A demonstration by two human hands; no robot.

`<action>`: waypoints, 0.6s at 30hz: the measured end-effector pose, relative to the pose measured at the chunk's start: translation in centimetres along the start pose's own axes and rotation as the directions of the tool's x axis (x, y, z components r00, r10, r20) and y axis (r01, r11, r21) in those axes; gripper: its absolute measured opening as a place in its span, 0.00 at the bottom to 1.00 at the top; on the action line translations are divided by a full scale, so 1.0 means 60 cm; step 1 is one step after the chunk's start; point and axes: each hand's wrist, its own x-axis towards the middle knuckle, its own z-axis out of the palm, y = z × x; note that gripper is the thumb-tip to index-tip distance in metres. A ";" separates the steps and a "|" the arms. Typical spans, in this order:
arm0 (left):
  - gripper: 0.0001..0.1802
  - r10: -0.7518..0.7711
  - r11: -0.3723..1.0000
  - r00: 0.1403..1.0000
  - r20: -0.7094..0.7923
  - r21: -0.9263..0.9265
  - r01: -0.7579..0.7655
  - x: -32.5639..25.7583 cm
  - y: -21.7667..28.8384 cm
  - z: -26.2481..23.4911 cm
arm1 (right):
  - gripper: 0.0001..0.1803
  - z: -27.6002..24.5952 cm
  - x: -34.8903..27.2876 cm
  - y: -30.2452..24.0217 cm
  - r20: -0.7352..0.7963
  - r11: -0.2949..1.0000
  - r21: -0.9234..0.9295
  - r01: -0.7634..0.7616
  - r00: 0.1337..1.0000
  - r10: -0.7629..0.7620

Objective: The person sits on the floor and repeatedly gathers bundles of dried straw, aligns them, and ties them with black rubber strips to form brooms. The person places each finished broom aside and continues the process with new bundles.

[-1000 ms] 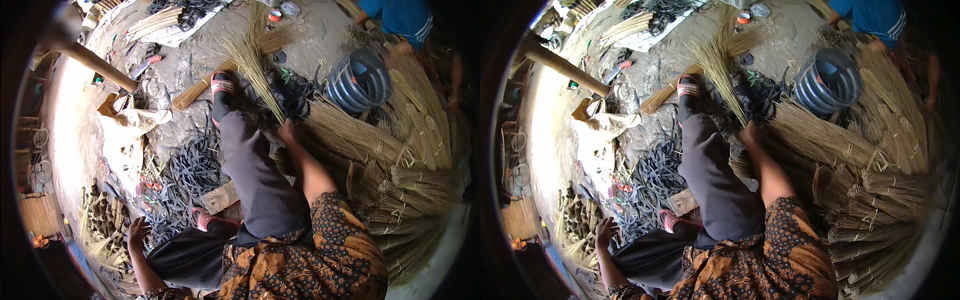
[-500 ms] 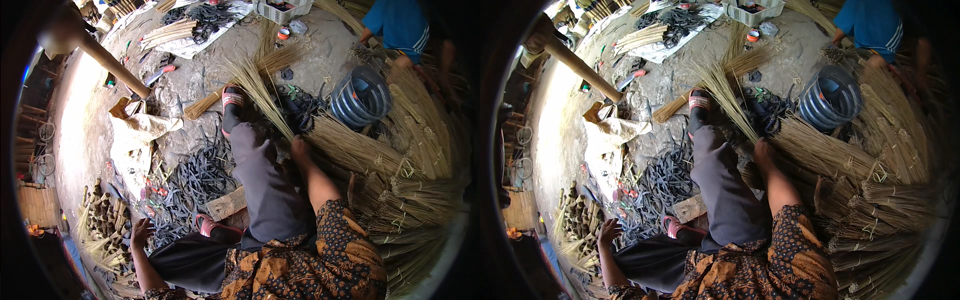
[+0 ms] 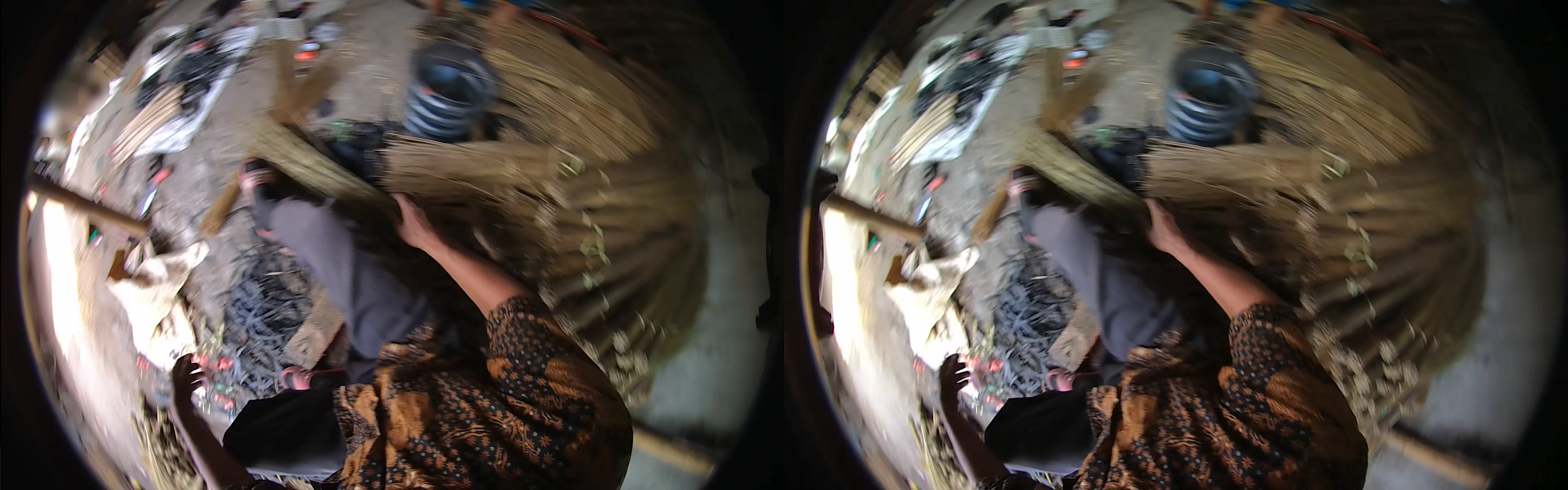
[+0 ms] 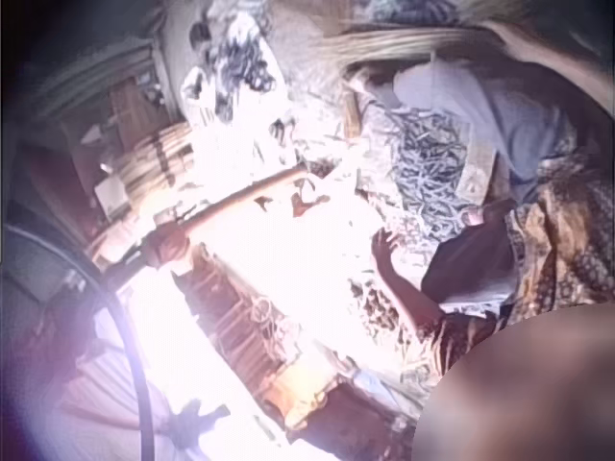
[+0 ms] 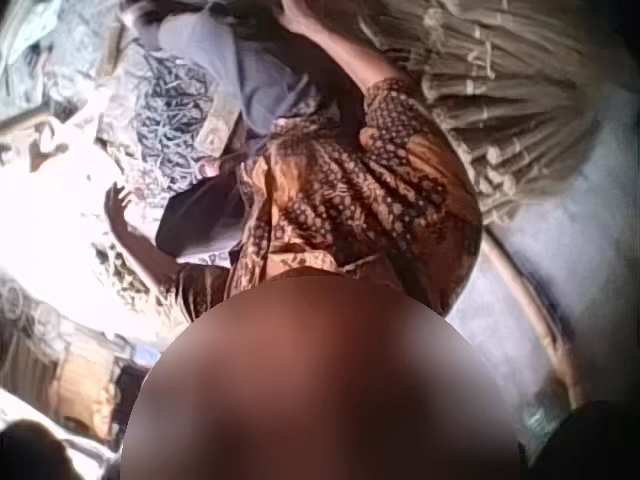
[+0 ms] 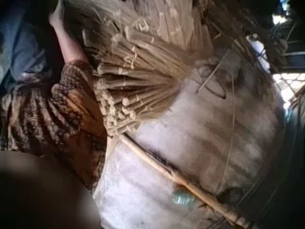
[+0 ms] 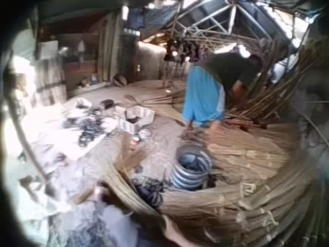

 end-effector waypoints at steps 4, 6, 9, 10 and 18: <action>0.25 0.223 0.974 0.975 -0.002 -0.040 -0.223 0.133 0.074 0.017 | 0.20 -0.204 -0.088 -0.016 -0.029 0.998 0.054 -0.024 0.999 0.025; 0.24 0.276 0.959 0.961 0.031 -0.075 -0.273 0.180 0.095 0.058 | 0.18 -0.283 -0.134 -0.015 -0.244 0.996 0.071 -0.059 0.967 0.075; 0.22 0.050 0.997 0.968 0.248 -0.063 -0.035 0.212 0.117 0.119 | 0.21 -0.401 -0.213 0.016 -0.480 0.958 0.044 -0.283 0.835 0.269; 0.23 -0.038 0.980 0.948 0.316 0.199 -0.027 0.210 0.123 0.132 | 0.21 -0.432 -0.240 0.033 -0.580 0.904 0.025 -0.426 0.731 0.360; 0.21 0.073 0.992 0.967 0.243 0.079 -0.095 0.140 0.145 0.152 | 0.39 -0.563 -0.479 0.200 -0.757 0.103 -0.082 -0.991 0.129 0.641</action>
